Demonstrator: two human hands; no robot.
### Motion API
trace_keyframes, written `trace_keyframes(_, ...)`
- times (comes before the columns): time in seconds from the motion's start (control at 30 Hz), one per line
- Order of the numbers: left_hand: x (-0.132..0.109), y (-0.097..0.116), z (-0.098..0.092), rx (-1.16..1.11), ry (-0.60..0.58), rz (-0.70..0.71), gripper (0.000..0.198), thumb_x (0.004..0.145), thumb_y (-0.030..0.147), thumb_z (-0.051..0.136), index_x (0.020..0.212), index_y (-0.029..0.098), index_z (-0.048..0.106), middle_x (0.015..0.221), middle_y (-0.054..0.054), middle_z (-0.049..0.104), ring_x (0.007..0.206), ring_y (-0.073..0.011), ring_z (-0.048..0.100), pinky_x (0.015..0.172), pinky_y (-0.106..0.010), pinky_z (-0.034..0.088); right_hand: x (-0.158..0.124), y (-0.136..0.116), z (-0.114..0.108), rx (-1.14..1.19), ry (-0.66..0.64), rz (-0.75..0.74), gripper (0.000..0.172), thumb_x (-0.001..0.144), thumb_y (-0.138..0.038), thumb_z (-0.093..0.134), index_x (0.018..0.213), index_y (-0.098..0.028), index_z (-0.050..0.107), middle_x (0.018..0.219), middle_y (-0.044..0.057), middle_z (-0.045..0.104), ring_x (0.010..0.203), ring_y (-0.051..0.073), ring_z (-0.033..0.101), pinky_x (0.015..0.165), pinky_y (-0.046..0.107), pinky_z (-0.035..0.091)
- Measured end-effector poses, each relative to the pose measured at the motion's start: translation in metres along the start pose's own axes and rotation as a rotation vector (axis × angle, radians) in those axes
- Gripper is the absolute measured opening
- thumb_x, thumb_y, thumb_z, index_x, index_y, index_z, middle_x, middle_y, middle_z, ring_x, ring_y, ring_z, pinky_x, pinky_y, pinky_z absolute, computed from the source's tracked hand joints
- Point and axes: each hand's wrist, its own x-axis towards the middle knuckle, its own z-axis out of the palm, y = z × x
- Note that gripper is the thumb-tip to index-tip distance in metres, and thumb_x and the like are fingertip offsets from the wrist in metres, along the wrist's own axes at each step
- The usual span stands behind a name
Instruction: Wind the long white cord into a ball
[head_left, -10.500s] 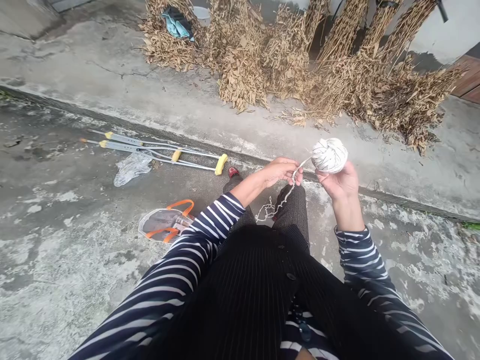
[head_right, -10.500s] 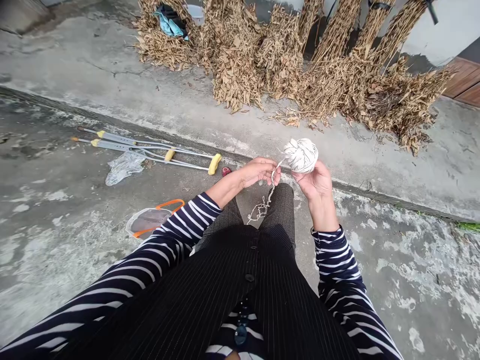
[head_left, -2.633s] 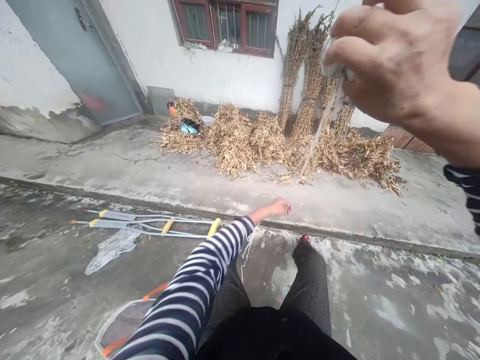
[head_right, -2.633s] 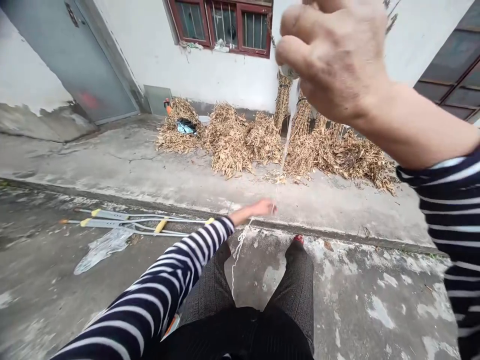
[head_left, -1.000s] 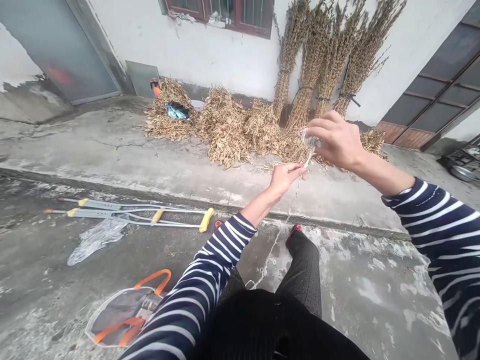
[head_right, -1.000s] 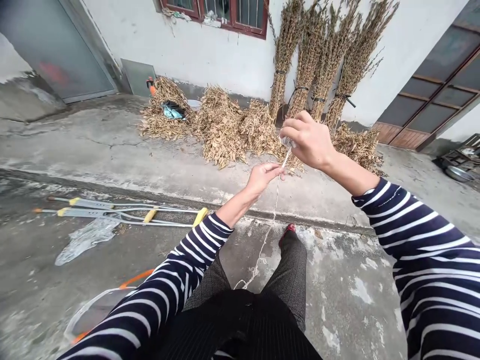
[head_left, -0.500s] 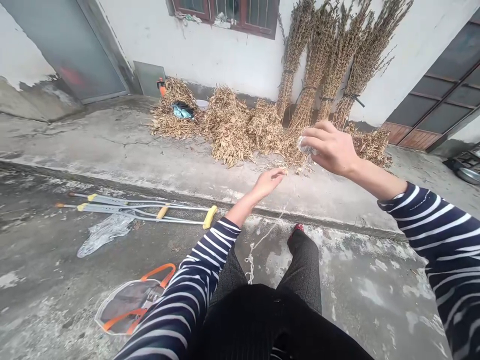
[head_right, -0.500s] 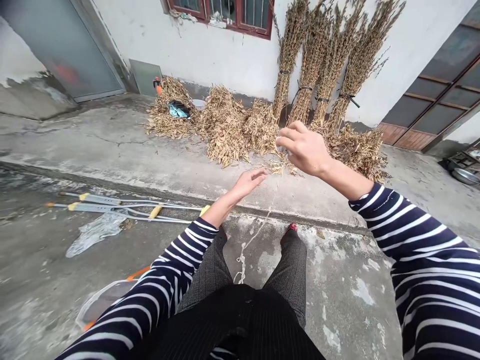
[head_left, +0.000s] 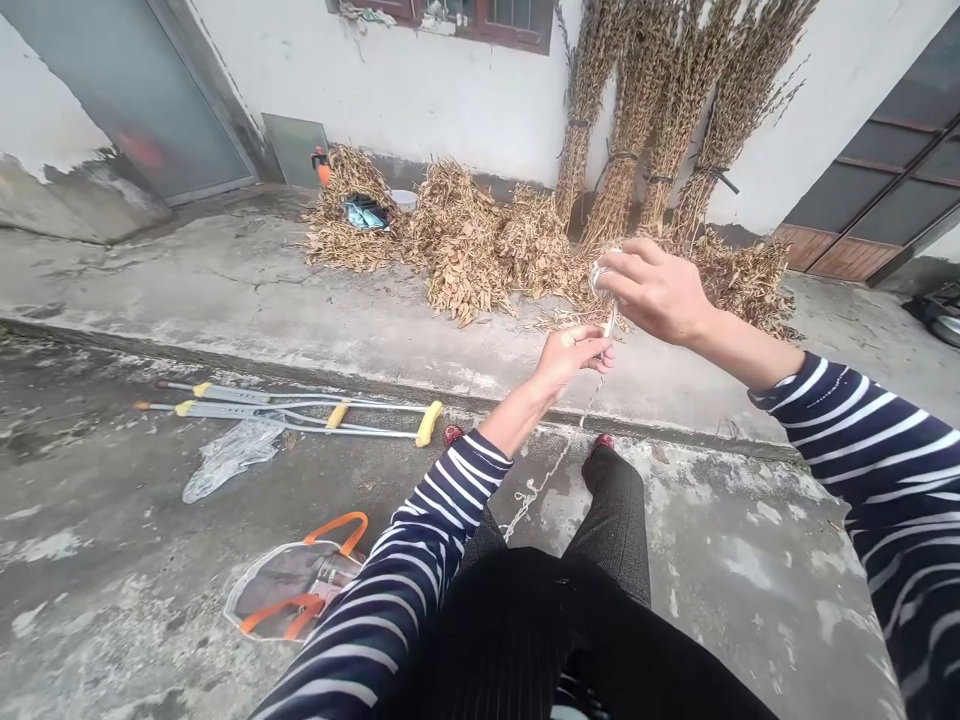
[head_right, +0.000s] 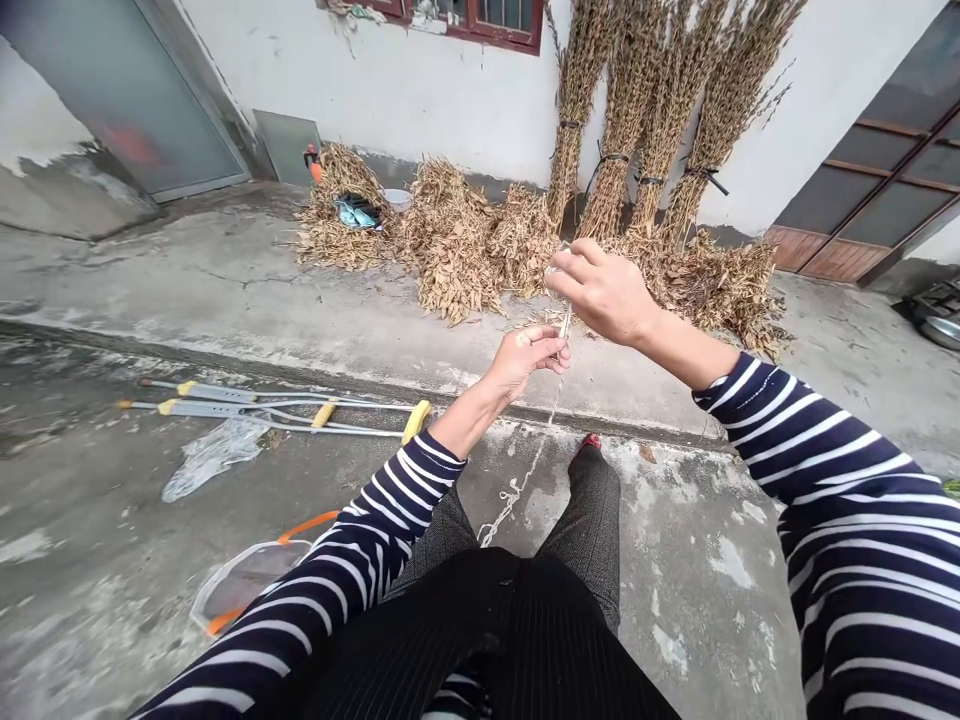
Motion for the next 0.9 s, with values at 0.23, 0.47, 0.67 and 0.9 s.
trace_keyframes(0.23,-0.022,0.010,-0.017,-0.116,-0.132,-0.179,0.029,0.080,0.034,0.081,0.090,0.012,0.064,0.075,-0.005,0.071,0.063,-0.0139,0.070,0.054,-0.022,0.052,-0.006,-0.004,0.002,0.101,0.031,0.031,0.029,0.091,-0.012,0.049,0.110,-0.029,0.063,0.131,0.001,0.066,0.119,0.026,0.055,0.074,0.037,0.053)
trace_keyframes(0.47,-0.056,0.041,-0.023,-0.051,-0.158,-0.119,0.033,0.080,0.043,0.078,0.085,0.014,0.063,0.072,-0.006,0.071,0.064,-0.0170,0.072,0.049,-0.021,0.048,-0.029,-0.019,0.026,0.269,0.076,0.115,0.030,0.088,-0.012,0.056,0.111,-0.029,0.066,0.132,0.001,0.069,0.122,0.030,0.056,0.079,0.042,0.056)
trace_keyframes(0.67,-0.060,0.068,-0.030,-0.042,-0.018,0.049,0.022,0.087,0.035,0.071,0.089,0.014,0.065,0.076,-0.005,0.072,0.070,-0.0149,0.073,0.052,-0.019,0.050,-0.056,-0.042,0.071,0.540,0.206,0.278,0.025,0.085,-0.016,0.061,0.107,-0.025,0.068,0.125,0.005,0.072,0.116,0.030,0.059,0.089,0.049,0.054)
trace_keyframes(0.9,-0.042,0.071,-0.024,-0.110,0.255,0.138,0.035,0.100,0.031,0.054,0.129,0.014,0.063,0.109,-0.009,0.075,0.114,-0.0223,0.073,0.081,-0.024,0.061,-0.080,-0.083,0.095,0.824,0.186,0.383,0.038,0.081,-0.024,0.067,0.118,-0.025,0.062,0.123,0.008,0.071,0.114,0.031,0.062,0.098,0.050,0.051)
